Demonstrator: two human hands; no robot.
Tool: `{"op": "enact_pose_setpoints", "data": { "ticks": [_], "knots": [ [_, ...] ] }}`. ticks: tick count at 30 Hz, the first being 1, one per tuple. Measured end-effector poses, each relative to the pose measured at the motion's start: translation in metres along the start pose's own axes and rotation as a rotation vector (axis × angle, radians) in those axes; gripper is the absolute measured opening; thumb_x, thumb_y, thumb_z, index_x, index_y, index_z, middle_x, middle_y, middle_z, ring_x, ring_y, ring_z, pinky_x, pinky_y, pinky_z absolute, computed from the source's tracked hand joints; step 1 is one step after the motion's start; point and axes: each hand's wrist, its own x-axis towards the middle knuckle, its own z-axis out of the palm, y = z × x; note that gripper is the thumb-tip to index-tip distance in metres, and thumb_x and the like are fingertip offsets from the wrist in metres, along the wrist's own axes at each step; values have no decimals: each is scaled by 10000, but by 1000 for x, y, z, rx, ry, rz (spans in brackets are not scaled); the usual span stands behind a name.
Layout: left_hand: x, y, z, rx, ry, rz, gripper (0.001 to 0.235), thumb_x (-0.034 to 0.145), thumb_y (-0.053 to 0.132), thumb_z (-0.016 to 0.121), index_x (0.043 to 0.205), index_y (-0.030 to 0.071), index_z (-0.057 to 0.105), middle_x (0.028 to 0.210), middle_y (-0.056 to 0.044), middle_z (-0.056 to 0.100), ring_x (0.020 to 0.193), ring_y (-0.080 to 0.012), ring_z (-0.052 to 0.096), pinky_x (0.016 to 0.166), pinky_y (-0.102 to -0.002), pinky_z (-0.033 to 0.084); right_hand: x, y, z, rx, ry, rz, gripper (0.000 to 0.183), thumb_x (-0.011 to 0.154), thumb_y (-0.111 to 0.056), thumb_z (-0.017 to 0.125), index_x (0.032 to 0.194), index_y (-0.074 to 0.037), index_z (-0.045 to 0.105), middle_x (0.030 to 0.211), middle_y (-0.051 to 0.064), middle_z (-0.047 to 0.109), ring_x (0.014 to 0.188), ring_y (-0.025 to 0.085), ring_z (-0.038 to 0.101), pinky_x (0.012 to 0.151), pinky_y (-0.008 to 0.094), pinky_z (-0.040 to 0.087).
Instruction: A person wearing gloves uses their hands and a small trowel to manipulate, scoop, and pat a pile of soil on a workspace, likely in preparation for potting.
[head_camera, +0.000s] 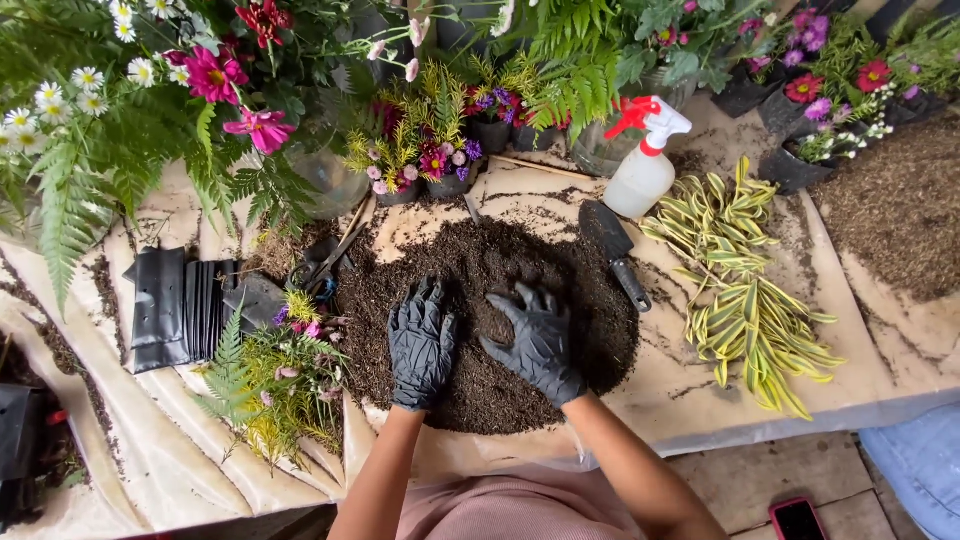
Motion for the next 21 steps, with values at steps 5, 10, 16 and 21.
{"op": "enact_pose_setpoints", "data": {
  "ticks": [5,10,16,21],
  "knots": [
    [2,0,2,31,-39,-23,589,1026,466,382,1586,283,366,1613,-56,398,1510,-285,291,1238,-485,132,36,70,88,65,201,-87,837,469,-281,912,1224,-432,585,1091,-15,607,1001,305,660,851,475,526],
    [1,-7,11,29,-33,-25,572,1034,464,375,1580,292,377,1600,-50,418,1509,-272,301,1232,-478,144,64,83,84,81,167,-122,673,522,-285,906,1138,-326,636,1047,-37,659,977,249,697,832,388,560],
    [0,-5,4,-16,0,-2,552,1051,432,365,1566,242,423,1586,-82,451,1498,-290,329,1239,-464,133,40,-11,-50,458,-139,58,688,822,-442,793,1418,-176,577,1393,191,622,1292,457,561,1074,568,472],
    [0,-6,6,-68,17,1,587,1045,465,380,1565,196,423,1581,-128,451,1504,-326,308,1254,-470,112,10,-18,-107,482,-57,-126,409,964,-258,683,1362,-194,620,1331,209,619,1282,447,571,1052,515,482]
  ]
}}
